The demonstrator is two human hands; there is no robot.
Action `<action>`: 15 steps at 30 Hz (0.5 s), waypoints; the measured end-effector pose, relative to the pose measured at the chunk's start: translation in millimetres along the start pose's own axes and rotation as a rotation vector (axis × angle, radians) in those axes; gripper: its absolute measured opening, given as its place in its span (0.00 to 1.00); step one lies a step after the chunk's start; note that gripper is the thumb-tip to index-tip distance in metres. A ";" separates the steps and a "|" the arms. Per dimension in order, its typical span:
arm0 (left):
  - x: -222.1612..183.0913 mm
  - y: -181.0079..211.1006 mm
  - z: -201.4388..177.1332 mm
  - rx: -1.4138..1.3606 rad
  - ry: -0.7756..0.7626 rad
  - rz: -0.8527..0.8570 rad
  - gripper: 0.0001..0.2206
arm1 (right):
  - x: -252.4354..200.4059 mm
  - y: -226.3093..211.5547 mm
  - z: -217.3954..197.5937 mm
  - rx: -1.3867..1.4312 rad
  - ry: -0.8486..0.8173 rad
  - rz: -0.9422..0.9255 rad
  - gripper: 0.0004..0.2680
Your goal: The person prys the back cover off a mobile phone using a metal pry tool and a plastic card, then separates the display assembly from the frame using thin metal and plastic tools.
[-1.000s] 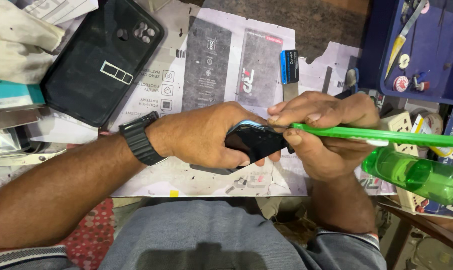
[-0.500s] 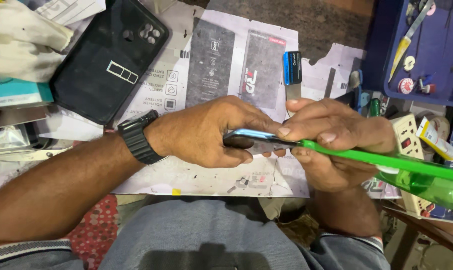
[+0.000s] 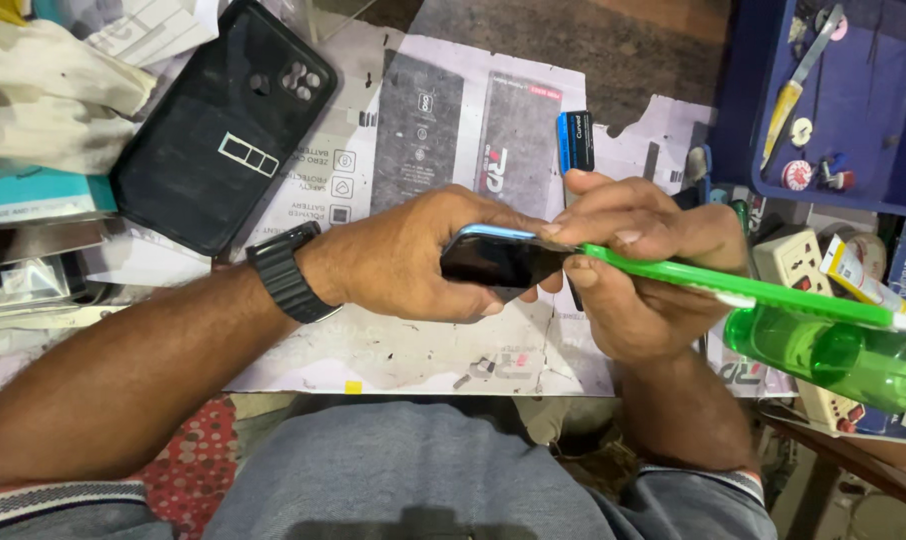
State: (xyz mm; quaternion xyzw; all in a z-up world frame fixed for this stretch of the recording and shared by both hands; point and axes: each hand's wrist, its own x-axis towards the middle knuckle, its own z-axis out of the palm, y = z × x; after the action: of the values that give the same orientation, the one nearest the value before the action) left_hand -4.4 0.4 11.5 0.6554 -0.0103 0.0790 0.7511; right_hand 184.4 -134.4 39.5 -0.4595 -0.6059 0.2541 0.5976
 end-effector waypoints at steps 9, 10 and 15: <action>-1.7 -1.5 -0.1 -0.098 0.012 0.002 0.19 | -5.1 9.8 -0.2 0.163 0.033 0.086 0.12; -1.4 -2.4 0.1 -0.093 0.010 -0.007 0.19 | -6.0 12.7 -0.2 0.196 0.034 0.096 0.11; -1.8 -2.9 -2.5 -0.086 -0.001 -0.042 0.21 | -9.9 14.7 -4.6 0.342 0.062 0.173 0.10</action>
State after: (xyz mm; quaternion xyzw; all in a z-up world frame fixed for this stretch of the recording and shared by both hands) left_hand -6.0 2.3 8.1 0.6227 -0.0006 0.0624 0.7800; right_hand 191.2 -137.4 22.8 -0.4093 -0.4936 0.3892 0.6614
